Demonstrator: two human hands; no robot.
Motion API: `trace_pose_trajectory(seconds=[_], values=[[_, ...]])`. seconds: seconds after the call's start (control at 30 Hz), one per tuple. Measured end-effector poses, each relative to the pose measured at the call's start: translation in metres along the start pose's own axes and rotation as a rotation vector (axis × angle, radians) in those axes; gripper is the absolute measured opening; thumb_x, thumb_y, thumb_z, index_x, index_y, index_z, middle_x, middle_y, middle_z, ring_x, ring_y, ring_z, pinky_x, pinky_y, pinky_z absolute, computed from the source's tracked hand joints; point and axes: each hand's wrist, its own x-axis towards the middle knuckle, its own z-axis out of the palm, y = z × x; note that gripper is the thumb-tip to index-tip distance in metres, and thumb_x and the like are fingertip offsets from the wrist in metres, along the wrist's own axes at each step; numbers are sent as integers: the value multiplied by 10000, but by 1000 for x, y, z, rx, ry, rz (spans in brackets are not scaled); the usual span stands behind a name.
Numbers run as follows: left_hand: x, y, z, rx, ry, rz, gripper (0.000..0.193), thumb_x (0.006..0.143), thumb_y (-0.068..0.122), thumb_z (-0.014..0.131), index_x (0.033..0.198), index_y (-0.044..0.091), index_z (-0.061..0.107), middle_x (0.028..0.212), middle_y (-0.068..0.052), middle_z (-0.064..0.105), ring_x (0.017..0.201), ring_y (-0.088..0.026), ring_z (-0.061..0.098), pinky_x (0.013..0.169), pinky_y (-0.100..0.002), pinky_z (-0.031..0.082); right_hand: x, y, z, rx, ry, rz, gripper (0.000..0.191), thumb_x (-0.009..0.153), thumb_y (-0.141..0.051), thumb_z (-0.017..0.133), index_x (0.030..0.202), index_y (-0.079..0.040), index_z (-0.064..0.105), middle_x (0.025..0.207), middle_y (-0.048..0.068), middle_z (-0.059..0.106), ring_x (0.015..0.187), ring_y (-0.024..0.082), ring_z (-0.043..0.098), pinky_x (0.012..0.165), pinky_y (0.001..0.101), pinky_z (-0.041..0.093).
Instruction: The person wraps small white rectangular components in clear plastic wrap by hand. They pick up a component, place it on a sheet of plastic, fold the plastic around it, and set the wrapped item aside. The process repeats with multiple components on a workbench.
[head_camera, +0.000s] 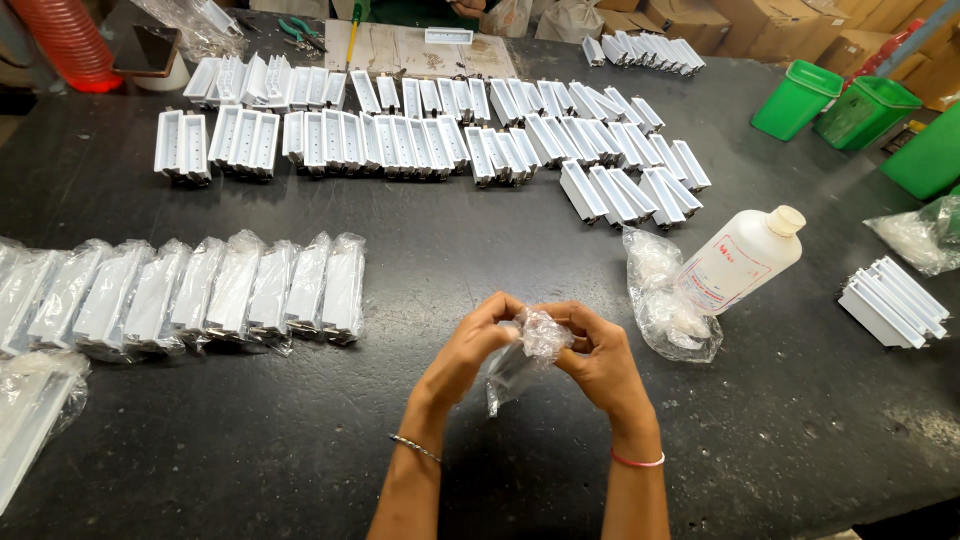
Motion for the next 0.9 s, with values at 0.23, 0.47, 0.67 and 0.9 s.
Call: trace_pose_trajectory(seconds=[0.23,0.47,0.67,0.9], values=[[0,9,9,59,54,-85,323,761,327,770,888,76,610,877,-60,595,794,-189,672,680,-321,573,0,8,-6,33,-34,-28,371,826,-47,786,1190,-70,724,1021,57,765,859,83,697,710,232,585],[-1,26,16,230,91,-86,177,702,140,697,808,68,575,890,-20,563,798,-147,672,663,-288,577,1,14,-5,108,-69,-61,323,803,85,696,1100,-43,706,1215,72,735,1006,98,706,759,239,609],[-1,28,18,242,167,-44,190,720,111,675,859,89,547,882,-41,629,849,-156,669,739,-321,572,1,13,-7,78,-79,-29,372,785,156,601,1092,-30,699,1222,88,738,893,71,630,611,208,485],[-1,29,17,305,194,30,152,729,83,679,875,62,641,927,-53,684,914,-160,704,886,-323,596,-3,14,-15,140,-137,-54,272,837,79,587,1081,-40,575,1276,147,714,932,68,644,732,215,527]])
